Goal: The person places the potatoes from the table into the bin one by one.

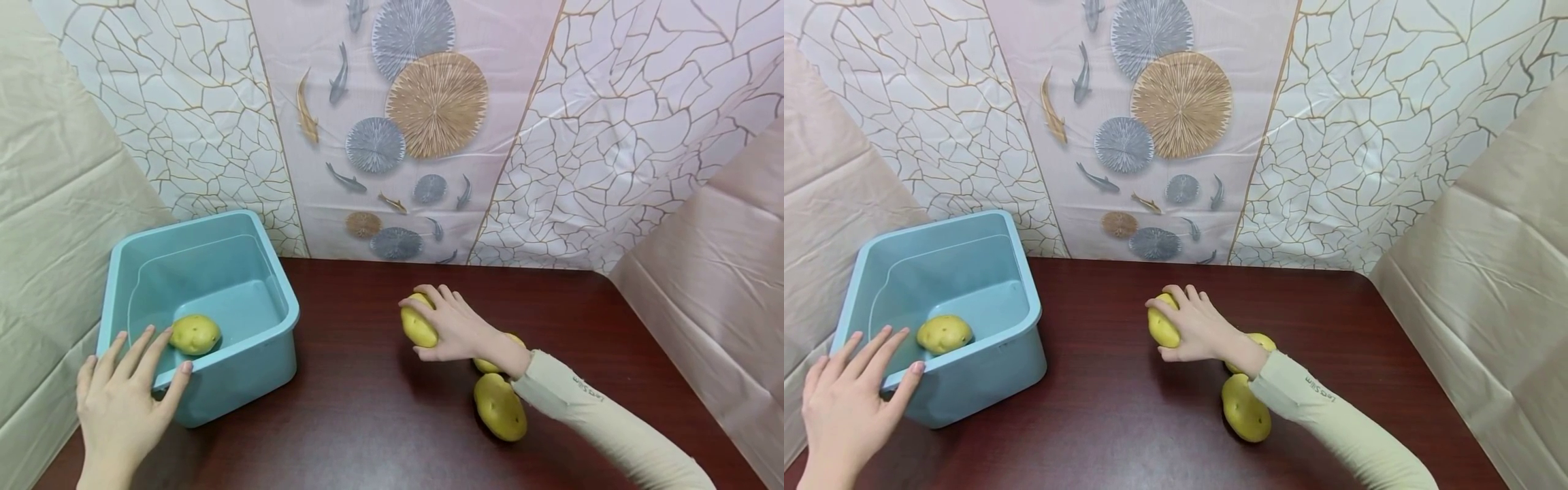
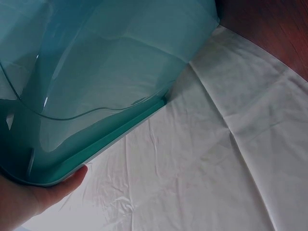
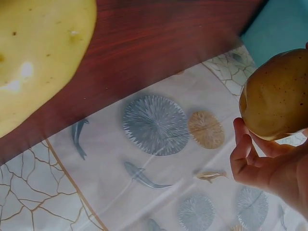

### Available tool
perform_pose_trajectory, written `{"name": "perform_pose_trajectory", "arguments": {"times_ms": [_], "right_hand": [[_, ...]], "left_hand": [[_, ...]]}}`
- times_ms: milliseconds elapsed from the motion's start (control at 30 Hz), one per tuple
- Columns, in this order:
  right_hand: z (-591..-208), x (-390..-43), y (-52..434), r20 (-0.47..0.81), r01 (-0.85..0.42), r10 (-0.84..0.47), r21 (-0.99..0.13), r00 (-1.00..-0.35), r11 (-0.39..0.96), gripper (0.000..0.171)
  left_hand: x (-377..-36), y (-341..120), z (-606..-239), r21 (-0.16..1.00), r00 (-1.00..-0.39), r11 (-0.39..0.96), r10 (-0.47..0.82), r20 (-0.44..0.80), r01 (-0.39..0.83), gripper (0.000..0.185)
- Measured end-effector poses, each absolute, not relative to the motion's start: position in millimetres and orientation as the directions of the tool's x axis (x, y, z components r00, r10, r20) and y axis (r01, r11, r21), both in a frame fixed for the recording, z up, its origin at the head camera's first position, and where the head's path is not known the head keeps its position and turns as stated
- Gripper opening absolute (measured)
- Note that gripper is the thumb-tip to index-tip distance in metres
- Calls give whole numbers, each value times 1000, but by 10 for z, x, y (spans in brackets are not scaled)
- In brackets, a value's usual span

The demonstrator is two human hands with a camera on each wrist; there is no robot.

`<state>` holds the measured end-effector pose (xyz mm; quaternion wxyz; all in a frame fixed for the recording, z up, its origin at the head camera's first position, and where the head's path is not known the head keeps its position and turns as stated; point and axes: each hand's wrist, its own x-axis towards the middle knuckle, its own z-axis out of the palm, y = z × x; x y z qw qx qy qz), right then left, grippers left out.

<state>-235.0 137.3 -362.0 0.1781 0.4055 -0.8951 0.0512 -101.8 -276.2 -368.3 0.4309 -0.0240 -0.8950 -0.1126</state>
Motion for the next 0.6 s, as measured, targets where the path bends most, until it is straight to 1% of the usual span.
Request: {"name": "perform_pose_trajectory", "arguments": {"times_ms": [333,600], "right_hand": [[-3549,-2328,1305,379,-760,-712,34,-592,650,68],[-3521,-2325,1252,394,-768,-710,17,-583,640,68]], "left_hand": [[-1012,-2772,-3691,188,-639,973,-60,767,135,59],[-1018,-2775,-3691,184,-632,973,-55,773,140,62]]}}
